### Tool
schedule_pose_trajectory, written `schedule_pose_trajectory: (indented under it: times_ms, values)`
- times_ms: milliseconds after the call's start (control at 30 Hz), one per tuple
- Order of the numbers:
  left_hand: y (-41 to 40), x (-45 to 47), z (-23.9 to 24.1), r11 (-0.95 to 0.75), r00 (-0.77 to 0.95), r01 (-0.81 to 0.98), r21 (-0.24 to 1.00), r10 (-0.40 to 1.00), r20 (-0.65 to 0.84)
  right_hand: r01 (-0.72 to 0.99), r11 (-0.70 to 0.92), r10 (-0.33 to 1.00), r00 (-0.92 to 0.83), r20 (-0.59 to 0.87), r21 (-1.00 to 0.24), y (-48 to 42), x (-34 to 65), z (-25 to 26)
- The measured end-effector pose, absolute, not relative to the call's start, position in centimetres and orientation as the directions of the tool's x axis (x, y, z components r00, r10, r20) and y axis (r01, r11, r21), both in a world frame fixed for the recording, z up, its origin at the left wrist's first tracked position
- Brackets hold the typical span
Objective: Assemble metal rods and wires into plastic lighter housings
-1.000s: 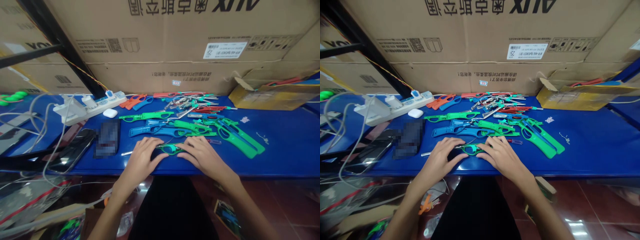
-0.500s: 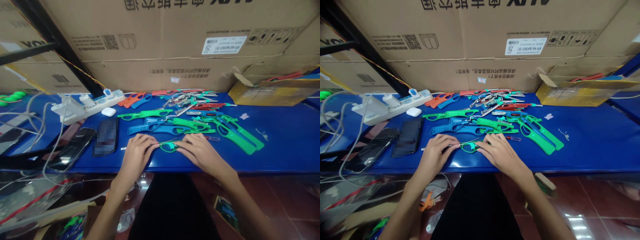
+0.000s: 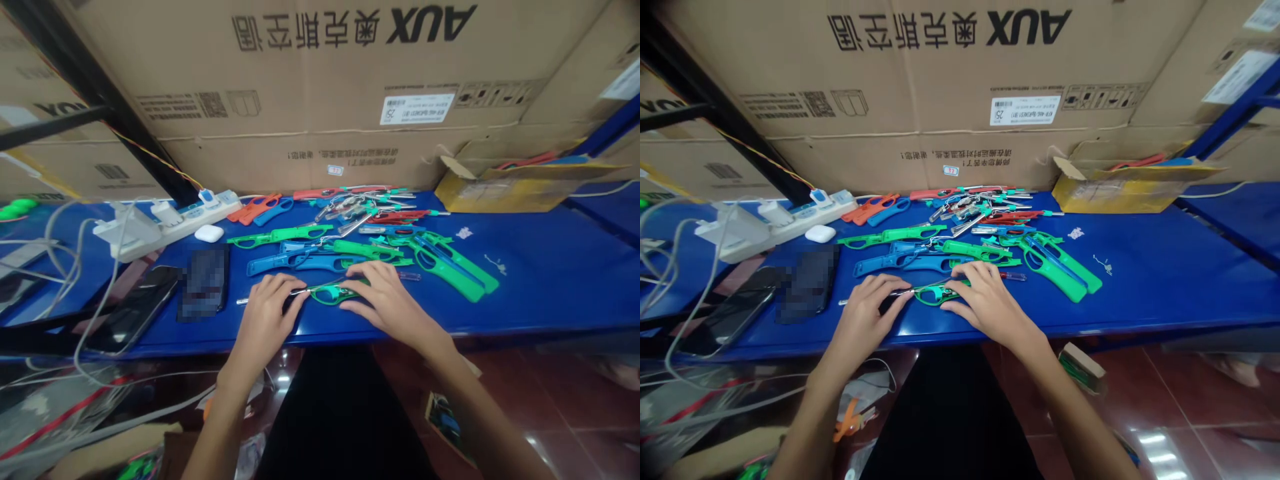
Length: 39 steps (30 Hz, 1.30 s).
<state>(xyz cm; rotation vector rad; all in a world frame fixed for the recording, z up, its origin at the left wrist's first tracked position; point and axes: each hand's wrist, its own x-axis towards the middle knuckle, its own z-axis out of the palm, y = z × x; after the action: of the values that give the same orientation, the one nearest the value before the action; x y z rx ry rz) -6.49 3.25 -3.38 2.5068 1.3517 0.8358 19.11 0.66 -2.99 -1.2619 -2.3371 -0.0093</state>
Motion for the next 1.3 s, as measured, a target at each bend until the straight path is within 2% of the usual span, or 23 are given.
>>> schedule_pose_trajectory:
  times_ms: [167,400,500,600,667,767,867,1033,1167,1300]
  values:
    - [3.3,-6.4,-3.4,-0.531,0.374,0.744,0.406,0.834,0.405,0.774,0.591,0.76,-0.442,0.476,-0.227,0.5,19.3,-2.9]
    - [3.4,-6.5,-3.4,-0.43,0.153,0.753,0.498,0.85,0.503,0.757,0.599,0.708,-0.349,0.614,-0.26,0.5,19.4,-3.1]
    - [4.9,-6.3,-2.2,-0.381,0.037,0.759,0.528,0.835,0.548,0.755,0.602,0.676,-0.307,0.669,-0.261,0.6,19.4,-3.3]
    - [8.1,-5.4,-0.2,-0.263,-0.109,0.815,0.515,0.804,0.584,0.754,0.6,0.663,-0.282,0.693,-0.268,0.7,19.4,-3.4]
    - [10.8,-4.2,1.3,-0.237,-0.142,0.823,0.516,0.794,0.591,0.752,0.598,0.66,-0.266,0.703,-0.277,0.7,19.5,-3.4]
    - [14.8,-1.6,3.3,-0.264,-0.081,0.836,0.482,0.809,0.583,0.76,0.585,0.656,-0.239,0.716,-0.283,0.6,19.5,-3.4]
    - [17.5,0.9,4.1,-0.305,0.045,0.871,0.385,0.83,0.556,0.771,0.571,0.652,-0.216,0.726,-0.284,0.7,19.5,-3.4]
    - [19.7,3.3,2.5,-0.346,0.276,0.92,0.185,0.906,0.321,0.783,0.561,0.639,-0.205,0.742,-0.267,1.1,19.5,-3.5]
    - [20.7,4.1,1.1,-0.352,0.327,0.931,0.094,0.922,0.205,0.799,0.532,0.62,-0.142,0.772,-0.28,1.0,19.1,-3.7]
    - [21.2,3.7,1.6,-0.366,0.347,0.929,0.056,0.913,0.216,0.794,0.489,0.631,-0.035,0.775,-0.362,0.7,20.1,-3.4]
